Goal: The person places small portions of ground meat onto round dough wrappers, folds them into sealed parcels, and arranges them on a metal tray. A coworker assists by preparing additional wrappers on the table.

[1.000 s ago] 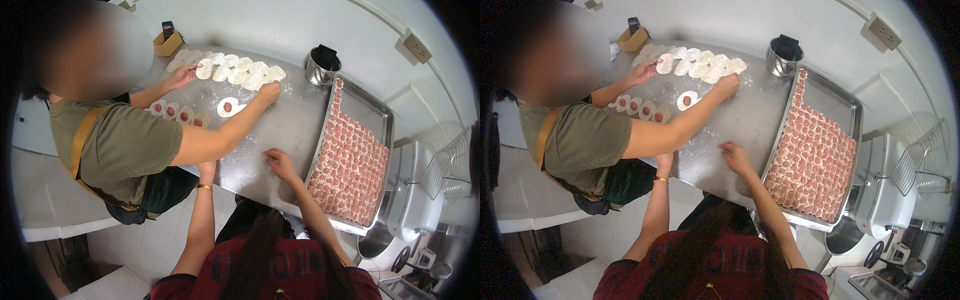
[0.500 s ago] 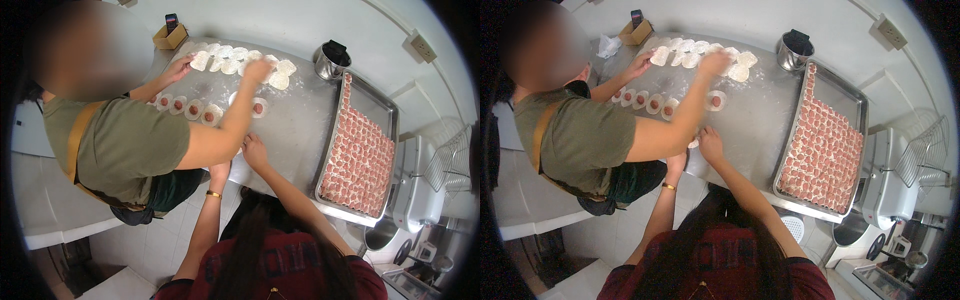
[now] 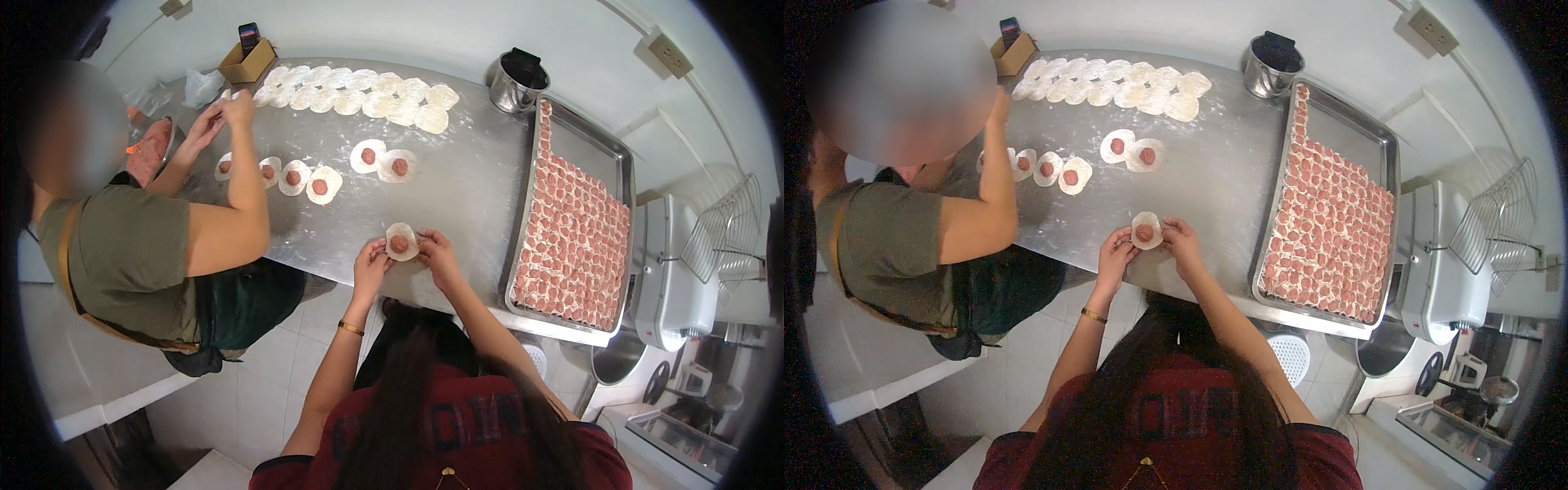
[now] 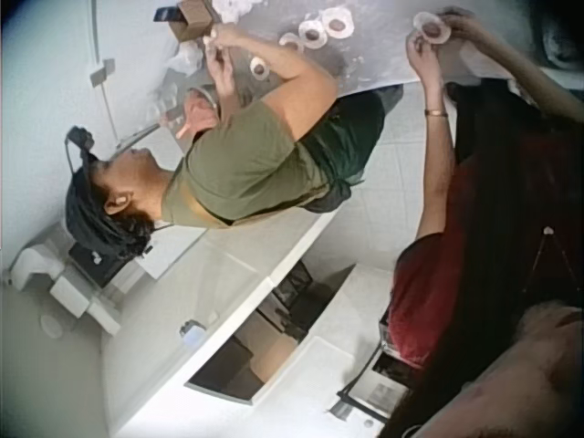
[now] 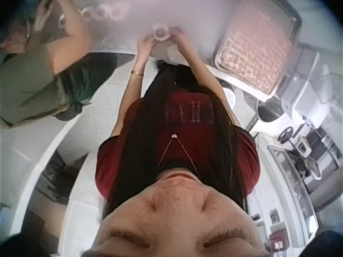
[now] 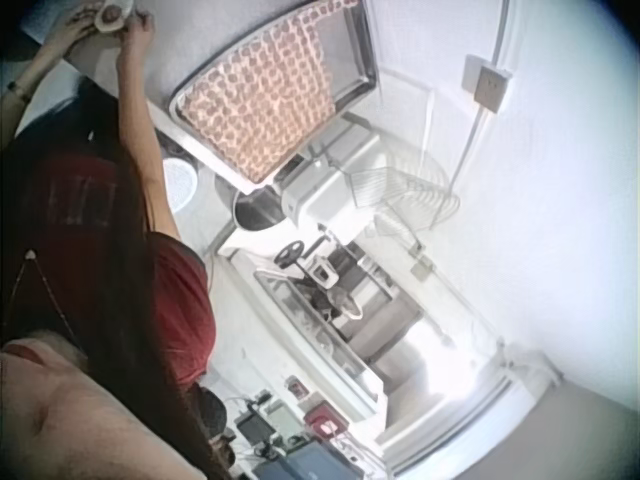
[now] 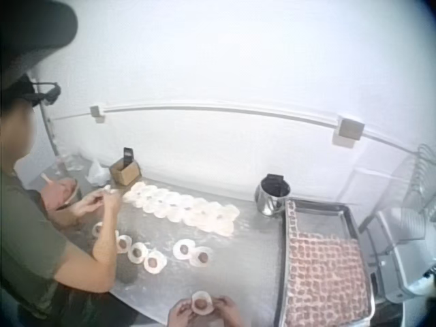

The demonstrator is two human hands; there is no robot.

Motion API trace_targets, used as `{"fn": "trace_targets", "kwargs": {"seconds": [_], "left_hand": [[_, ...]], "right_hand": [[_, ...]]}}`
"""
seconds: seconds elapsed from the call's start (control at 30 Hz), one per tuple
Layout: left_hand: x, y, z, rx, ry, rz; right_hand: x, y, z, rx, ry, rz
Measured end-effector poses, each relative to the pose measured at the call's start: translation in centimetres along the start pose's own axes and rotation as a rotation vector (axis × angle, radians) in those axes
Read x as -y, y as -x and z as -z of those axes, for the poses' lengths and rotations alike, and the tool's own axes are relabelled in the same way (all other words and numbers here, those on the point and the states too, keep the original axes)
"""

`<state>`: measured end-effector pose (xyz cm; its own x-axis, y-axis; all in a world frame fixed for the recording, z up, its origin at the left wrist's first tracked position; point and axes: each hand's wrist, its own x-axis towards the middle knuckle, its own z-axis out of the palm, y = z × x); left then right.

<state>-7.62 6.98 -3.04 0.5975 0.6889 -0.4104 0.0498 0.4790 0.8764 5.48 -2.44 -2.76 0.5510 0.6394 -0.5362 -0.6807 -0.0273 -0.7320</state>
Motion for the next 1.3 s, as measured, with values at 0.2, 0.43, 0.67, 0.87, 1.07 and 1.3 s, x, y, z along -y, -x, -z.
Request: {"fn": "trace_targets", "kwargs": {"seconds": [0.2, 0.43, 0.67, 0.87, 1.07, 1.3], "left_hand": [[0.3, -0.3, -0.5, 0.090, -0.073, -0.039], [0.7, -0.2, -1.0, 0.046, -0.122, -0.091], [0.6, 0.3, -1.4, 0.081, -0.128, -0.125], [0.5, 0.2, -1.7, 0.060, 0.061, -0.032], [0.8, 0.4, -2.8, 0.112, 0.114, -0.114], [-2.5, 2.6, -5.5, 0.270, 0.201, -0.007]], "right_hand": [[1.1, -0.3, 1.1, 0.048, 0.078, -0.038], [0.3, -0.7, 1.3, 0.023, 0.283, 0.114], [-1.0, -0.5, 2.8, 0.136, 0.413, 0.185], [0.4, 0.8, 2.7, 0.082, 0.314, 0.166], [3.0, 4.0, 1.3, 0.128, 0.130, 0.240], [2.3, 2.5, 6.5, 0.010, 0.498, 0.280]]}}
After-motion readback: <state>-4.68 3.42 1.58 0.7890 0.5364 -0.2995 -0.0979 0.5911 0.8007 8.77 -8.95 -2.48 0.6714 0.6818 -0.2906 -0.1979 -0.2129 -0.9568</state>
